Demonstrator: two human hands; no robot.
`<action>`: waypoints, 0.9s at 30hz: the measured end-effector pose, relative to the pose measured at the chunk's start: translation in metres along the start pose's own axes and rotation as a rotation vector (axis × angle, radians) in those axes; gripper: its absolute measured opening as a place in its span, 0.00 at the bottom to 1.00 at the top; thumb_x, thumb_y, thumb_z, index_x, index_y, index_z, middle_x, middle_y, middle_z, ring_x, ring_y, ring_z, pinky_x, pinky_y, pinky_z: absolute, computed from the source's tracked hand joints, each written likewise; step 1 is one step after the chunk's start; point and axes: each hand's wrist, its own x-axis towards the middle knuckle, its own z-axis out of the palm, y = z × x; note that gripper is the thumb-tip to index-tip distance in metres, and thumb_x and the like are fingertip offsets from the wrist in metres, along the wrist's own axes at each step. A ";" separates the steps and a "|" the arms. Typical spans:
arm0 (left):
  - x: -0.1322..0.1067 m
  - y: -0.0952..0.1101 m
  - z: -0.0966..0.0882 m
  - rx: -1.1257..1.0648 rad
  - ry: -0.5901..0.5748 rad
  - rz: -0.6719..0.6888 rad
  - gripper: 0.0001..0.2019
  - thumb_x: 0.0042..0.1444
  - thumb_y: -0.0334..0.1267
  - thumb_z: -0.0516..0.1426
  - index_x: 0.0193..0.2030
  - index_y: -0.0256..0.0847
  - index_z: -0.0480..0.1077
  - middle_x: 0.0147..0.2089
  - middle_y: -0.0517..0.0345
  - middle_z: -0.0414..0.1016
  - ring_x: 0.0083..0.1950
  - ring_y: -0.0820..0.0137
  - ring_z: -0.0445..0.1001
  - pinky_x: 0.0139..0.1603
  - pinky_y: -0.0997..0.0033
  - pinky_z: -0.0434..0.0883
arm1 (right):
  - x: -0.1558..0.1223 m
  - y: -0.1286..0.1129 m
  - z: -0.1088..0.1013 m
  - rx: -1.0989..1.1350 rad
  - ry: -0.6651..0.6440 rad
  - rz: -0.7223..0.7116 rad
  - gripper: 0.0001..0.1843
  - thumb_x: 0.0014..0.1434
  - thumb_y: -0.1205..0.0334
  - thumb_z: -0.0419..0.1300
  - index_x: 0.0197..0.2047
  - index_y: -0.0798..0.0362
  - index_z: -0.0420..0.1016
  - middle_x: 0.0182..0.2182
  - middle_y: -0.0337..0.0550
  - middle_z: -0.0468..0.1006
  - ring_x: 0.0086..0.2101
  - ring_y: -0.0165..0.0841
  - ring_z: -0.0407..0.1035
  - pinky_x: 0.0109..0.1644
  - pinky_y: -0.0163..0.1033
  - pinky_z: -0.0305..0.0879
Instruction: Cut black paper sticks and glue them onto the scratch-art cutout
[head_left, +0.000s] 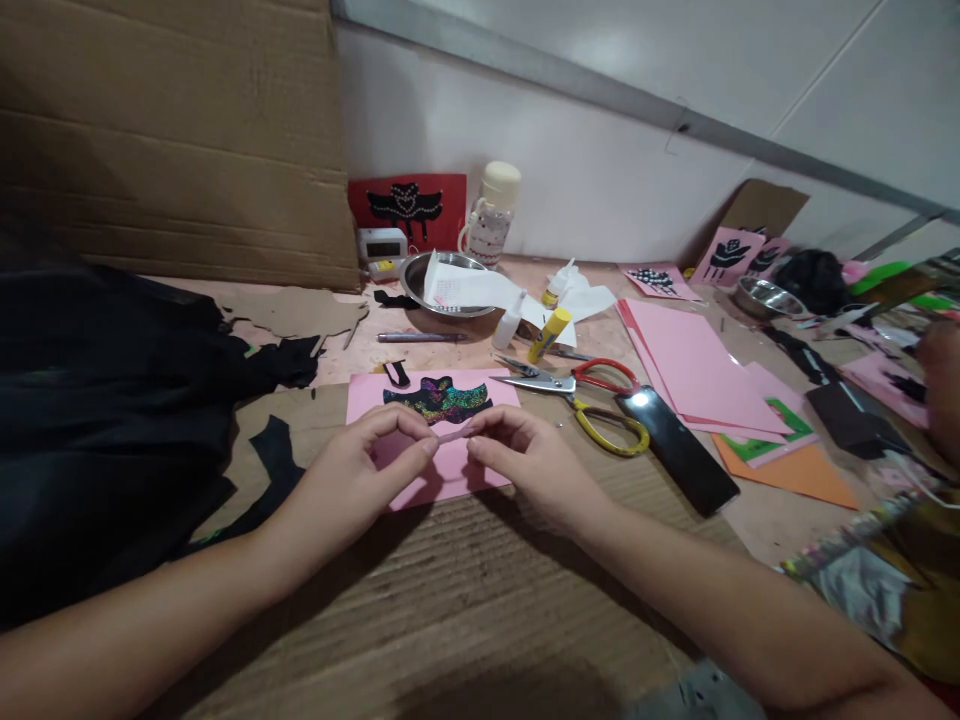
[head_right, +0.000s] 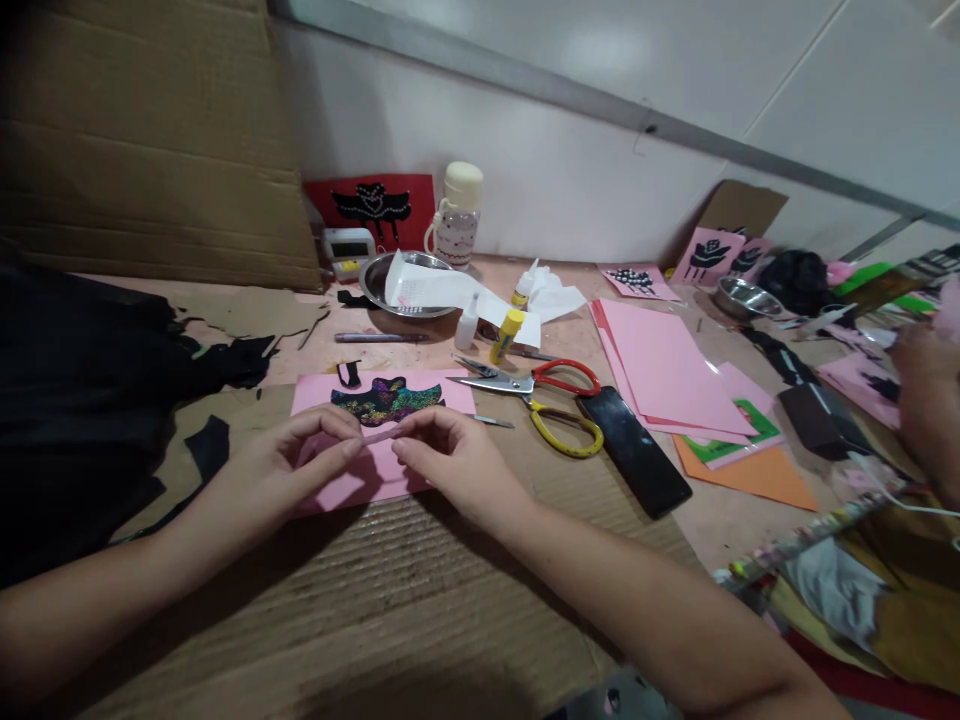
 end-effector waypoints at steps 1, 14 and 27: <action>0.000 0.001 0.000 0.001 -0.003 0.001 0.15 0.65 0.55 0.64 0.35 0.47 0.78 0.38 0.56 0.81 0.42 0.58 0.78 0.49 0.58 0.72 | 0.000 0.000 0.001 0.016 -0.001 0.008 0.11 0.58 0.56 0.74 0.40 0.50 0.81 0.31 0.36 0.81 0.29 0.31 0.75 0.34 0.37 0.74; 0.000 0.002 0.003 0.020 -0.024 0.039 0.12 0.65 0.50 0.64 0.34 0.47 0.77 0.38 0.56 0.81 0.41 0.59 0.78 0.48 0.59 0.71 | 0.001 0.001 0.002 0.108 -0.010 0.035 0.12 0.55 0.56 0.76 0.36 0.49 0.78 0.29 0.34 0.79 0.29 0.31 0.73 0.36 0.38 0.73; 0.000 -0.001 -0.001 -0.012 0.009 -0.014 0.14 0.63 0.54 0.65 0.35 0.47 0.78 0.37 0.56 0.81 0.41 0.59 0.78 0.48 0.59 0.73 | 0.005 0.007 -0.005 0.155 0.018 0.048 0.11 0.58 0.55 0.74 0.41 0.51 0.84 0.29 0.36 0.80 0.29 0.31 0.74 0.33 0.36 0.71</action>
